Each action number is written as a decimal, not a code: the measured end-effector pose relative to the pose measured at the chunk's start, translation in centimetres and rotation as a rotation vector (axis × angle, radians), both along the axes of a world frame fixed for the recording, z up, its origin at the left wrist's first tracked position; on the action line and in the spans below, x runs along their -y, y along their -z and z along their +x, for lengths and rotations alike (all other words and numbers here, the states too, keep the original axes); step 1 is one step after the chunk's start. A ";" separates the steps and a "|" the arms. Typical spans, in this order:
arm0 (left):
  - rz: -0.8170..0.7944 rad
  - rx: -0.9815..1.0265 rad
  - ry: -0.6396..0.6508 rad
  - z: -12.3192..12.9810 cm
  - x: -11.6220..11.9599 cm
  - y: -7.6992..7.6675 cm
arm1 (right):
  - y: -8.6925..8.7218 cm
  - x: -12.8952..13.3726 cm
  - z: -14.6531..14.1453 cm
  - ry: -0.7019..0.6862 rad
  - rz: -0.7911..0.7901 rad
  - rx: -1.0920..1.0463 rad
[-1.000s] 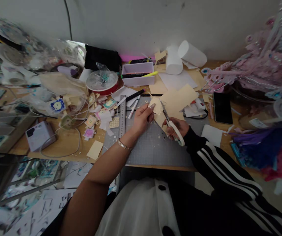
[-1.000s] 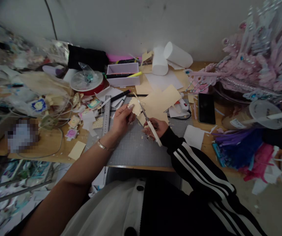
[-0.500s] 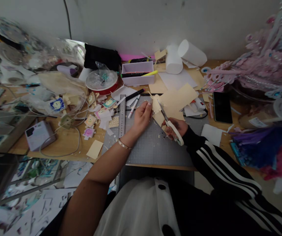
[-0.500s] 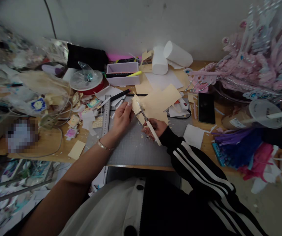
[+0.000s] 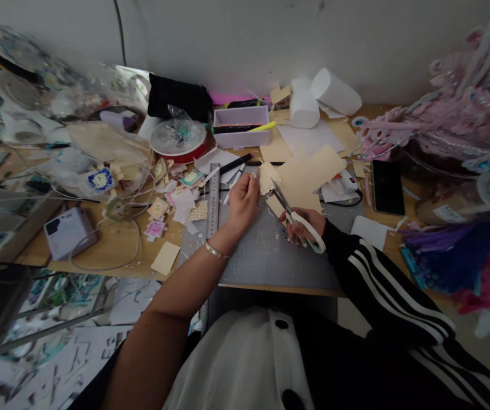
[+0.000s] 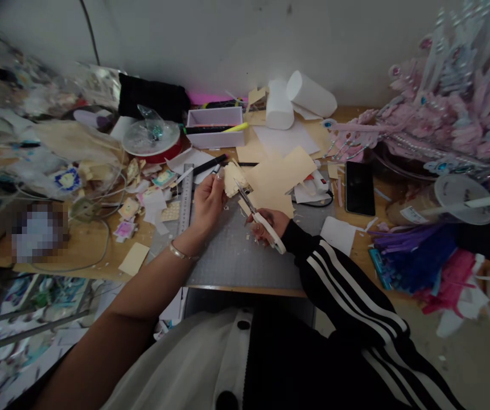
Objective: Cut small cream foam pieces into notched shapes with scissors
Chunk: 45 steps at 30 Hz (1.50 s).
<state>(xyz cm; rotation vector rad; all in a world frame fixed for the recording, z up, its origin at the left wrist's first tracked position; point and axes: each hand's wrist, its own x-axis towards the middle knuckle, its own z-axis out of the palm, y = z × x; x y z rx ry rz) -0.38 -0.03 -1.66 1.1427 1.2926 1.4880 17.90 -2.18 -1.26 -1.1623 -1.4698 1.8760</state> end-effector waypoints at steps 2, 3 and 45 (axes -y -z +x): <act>0.020 -0.019 -0.020 0.0 0.0 -0.1 | -0.1 0.0 -0.1 -0.004 -0.015 -0.015; 0.031 -0.030 -0.026 0.0 0.0 -0.2 | -0.1 0.0 -0.1 -0.008 -0.023 -0.021; -0.040 0.049 0.143 -0.1 0.1 -0.7 | 0.1 0.0 0.1 -0.058 -0.098 -0.026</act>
